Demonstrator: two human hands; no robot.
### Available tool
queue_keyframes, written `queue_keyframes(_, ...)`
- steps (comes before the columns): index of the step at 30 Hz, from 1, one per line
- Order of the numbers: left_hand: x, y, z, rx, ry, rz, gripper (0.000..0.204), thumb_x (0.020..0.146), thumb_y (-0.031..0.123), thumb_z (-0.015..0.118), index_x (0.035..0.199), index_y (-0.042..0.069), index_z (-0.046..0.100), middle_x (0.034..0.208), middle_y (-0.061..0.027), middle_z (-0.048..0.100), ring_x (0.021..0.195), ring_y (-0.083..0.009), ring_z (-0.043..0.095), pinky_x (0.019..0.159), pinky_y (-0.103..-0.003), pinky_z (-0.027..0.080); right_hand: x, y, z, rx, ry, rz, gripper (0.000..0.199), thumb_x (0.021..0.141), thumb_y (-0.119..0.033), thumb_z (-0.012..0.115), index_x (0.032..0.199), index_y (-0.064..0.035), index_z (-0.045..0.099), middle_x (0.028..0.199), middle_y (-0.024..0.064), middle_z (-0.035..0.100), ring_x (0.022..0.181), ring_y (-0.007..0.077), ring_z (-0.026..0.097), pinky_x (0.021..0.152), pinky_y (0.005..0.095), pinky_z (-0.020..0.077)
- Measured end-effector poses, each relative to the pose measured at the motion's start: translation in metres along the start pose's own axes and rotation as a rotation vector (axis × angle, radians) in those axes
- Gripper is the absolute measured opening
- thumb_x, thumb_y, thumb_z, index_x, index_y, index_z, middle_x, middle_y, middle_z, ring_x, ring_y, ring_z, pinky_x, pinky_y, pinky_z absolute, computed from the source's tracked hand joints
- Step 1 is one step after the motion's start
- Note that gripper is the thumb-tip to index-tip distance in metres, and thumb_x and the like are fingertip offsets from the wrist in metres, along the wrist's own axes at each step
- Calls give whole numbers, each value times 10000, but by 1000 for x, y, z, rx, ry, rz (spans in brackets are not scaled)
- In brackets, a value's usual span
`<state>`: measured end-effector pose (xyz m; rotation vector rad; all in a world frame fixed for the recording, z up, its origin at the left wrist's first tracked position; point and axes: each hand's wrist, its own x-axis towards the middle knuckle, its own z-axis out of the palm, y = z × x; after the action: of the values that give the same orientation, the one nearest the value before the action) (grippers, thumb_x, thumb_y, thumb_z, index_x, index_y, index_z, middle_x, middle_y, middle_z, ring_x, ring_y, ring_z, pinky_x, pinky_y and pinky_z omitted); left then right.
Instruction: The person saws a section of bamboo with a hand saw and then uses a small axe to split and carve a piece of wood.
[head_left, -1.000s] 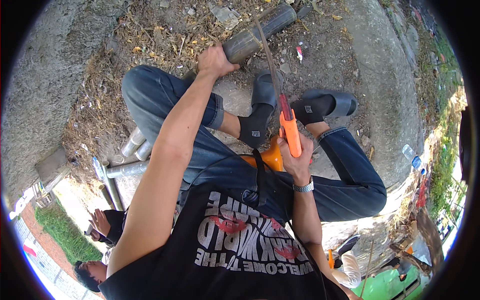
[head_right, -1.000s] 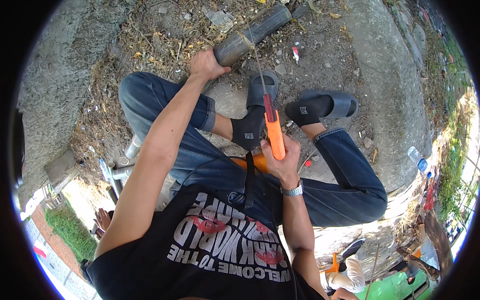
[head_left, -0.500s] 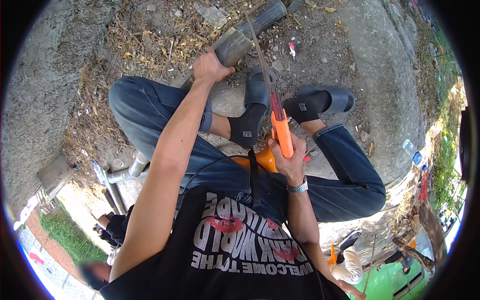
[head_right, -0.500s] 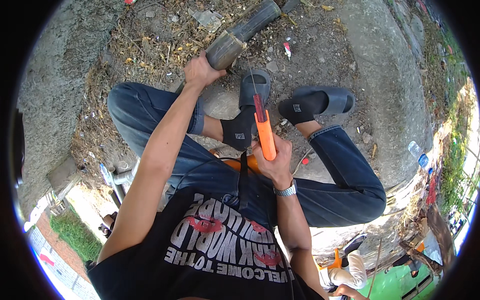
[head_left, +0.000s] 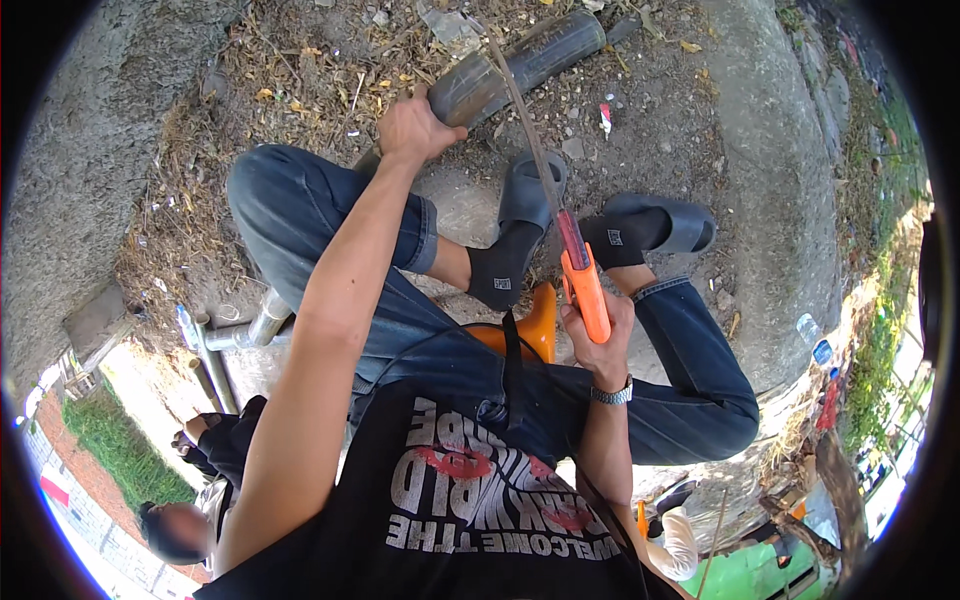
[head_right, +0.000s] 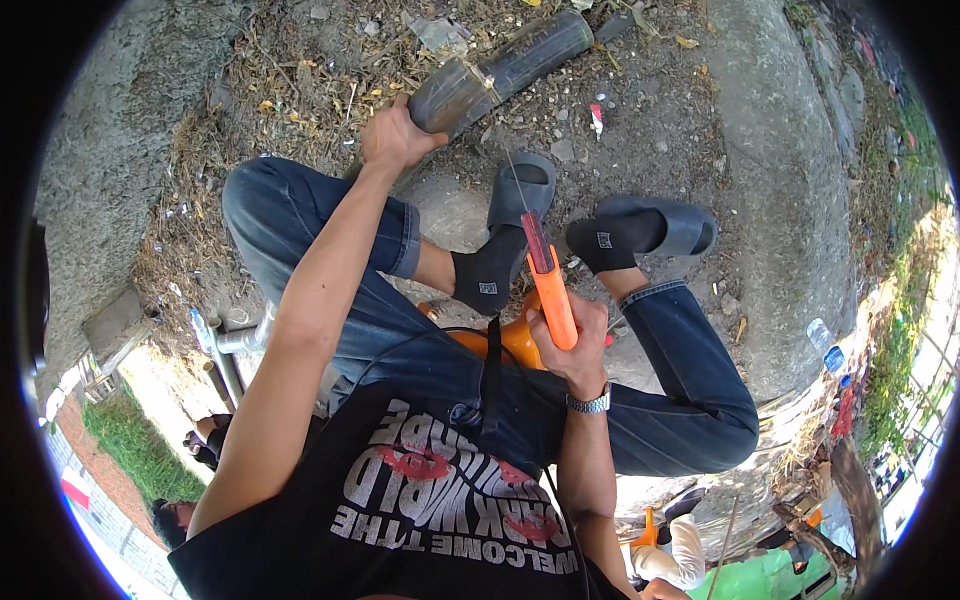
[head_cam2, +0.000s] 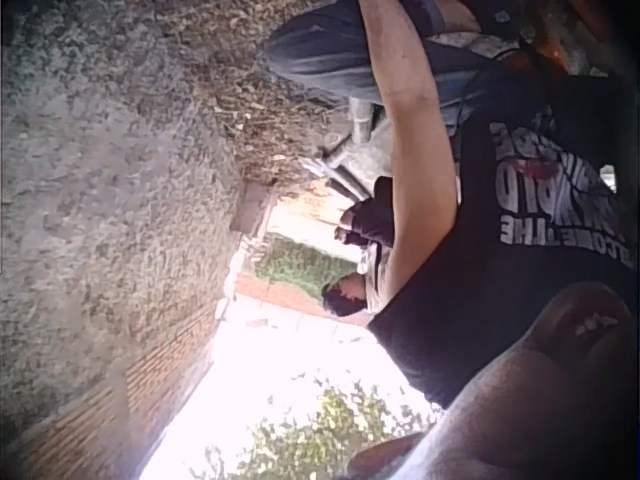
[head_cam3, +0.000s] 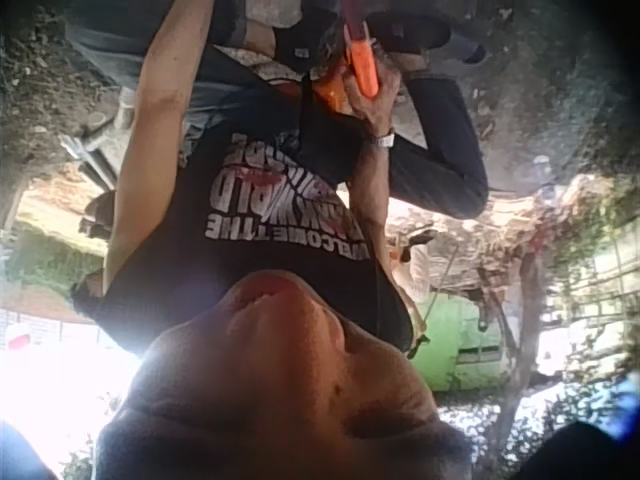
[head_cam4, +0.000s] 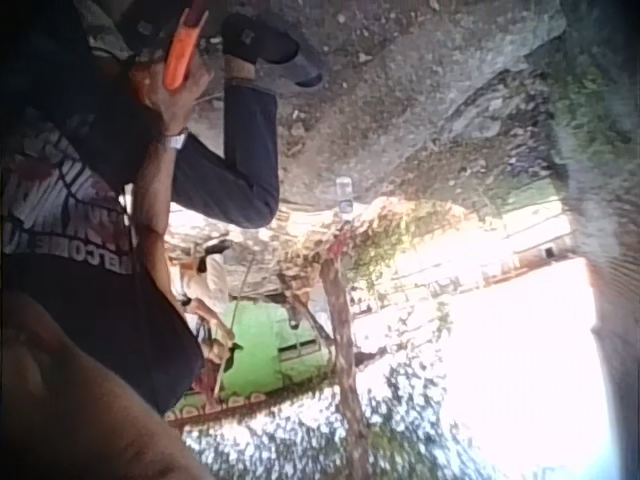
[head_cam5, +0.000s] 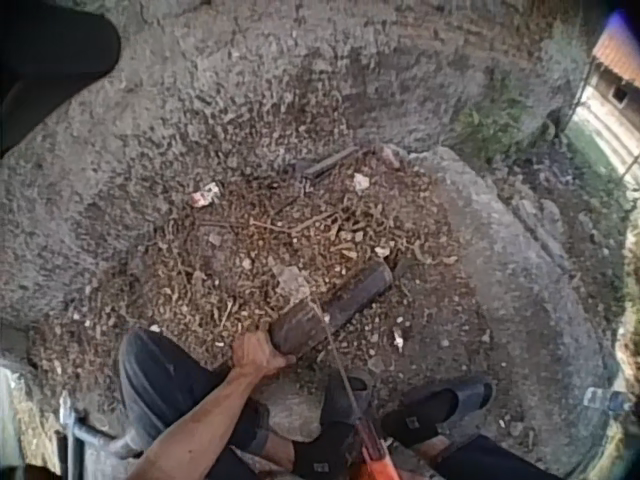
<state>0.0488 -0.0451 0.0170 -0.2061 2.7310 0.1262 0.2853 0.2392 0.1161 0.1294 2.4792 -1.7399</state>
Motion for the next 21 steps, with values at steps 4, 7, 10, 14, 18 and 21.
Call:
queue_keyframes(4, 5, -1, 2, -9, 36, 14, 924, 642, 588, 905, 1341, 60, 609, 1177, -223, 736, 1033, -394, 754, 903, -488, 619, 22, 3, -11, -52, -48, 33, 104, 771, -81, 741, 786, -23, 656, 574, 69, 544, 450, 216, 503, 506, 357, 411)
queue_keyframes(7, 8, -1, 2, -21, -24, 1, 916, 639, 576, 905, 1328, 51, 606, 1130, -230, 753, 1013, -397, 760, 898, -488, 621, 30, 7, -30, -57, -94, 35, 112, 765, -80, 741, 780, -23, 646, 578, 69, 541, 457, 216, 499, 515, 356, 413)
queue_keyframes(10, 12, -5, 6, -61, -26, 35, 910, 637, 559, 905, 1327, 47, 605, 1088, -234, 767, 995, -398, 765, 891, -485, 622, 24, 3, -40, -47, -117, 42, 112, 755, -72, 731, 768, -23, 632, 572, 65, 521, 460, 226, 487, 516, 347, 408)
queue_keyframes(14, 11, -3, 2, -59, -19, 35, 904, 640, 548, 905, 1333, 51, 604, 1087, -235, 769, 994, -396, 765, 895, -481, 621, 3, -1, -53, -80, -153, 31, 126, 731, -65, 733, 735, -30, 613, 536, 61, 485, 428, 243, 493, 497, 339, 409)
queue_keyframes(18, 13, -3, 0, -44, -37, 13, 898, 638, 546, 909, 1329, 55, 610, 1079, -233, 770, 985, -395, 767, 891, -478, 621, -4, -7, -59, -113, -174, 16, 127, 714, -74, 746, 738, -35, 628, 541, 65, 501, 423, 243, 508, 486, 338, 412)
queue_keyframes(21, 11, -3, -1, -28, -2, 10, 911, 632, 548, 913, 1334, 51, 612, 1065, -226, 774, 975, -387, 771, 884, -474, 623, 3, -5, -59, -124, -202, 5, 117, 721, -90, 747, 758, -37, 648, 547, 69, 515, 427, 249, 521, 489, 342, 423)
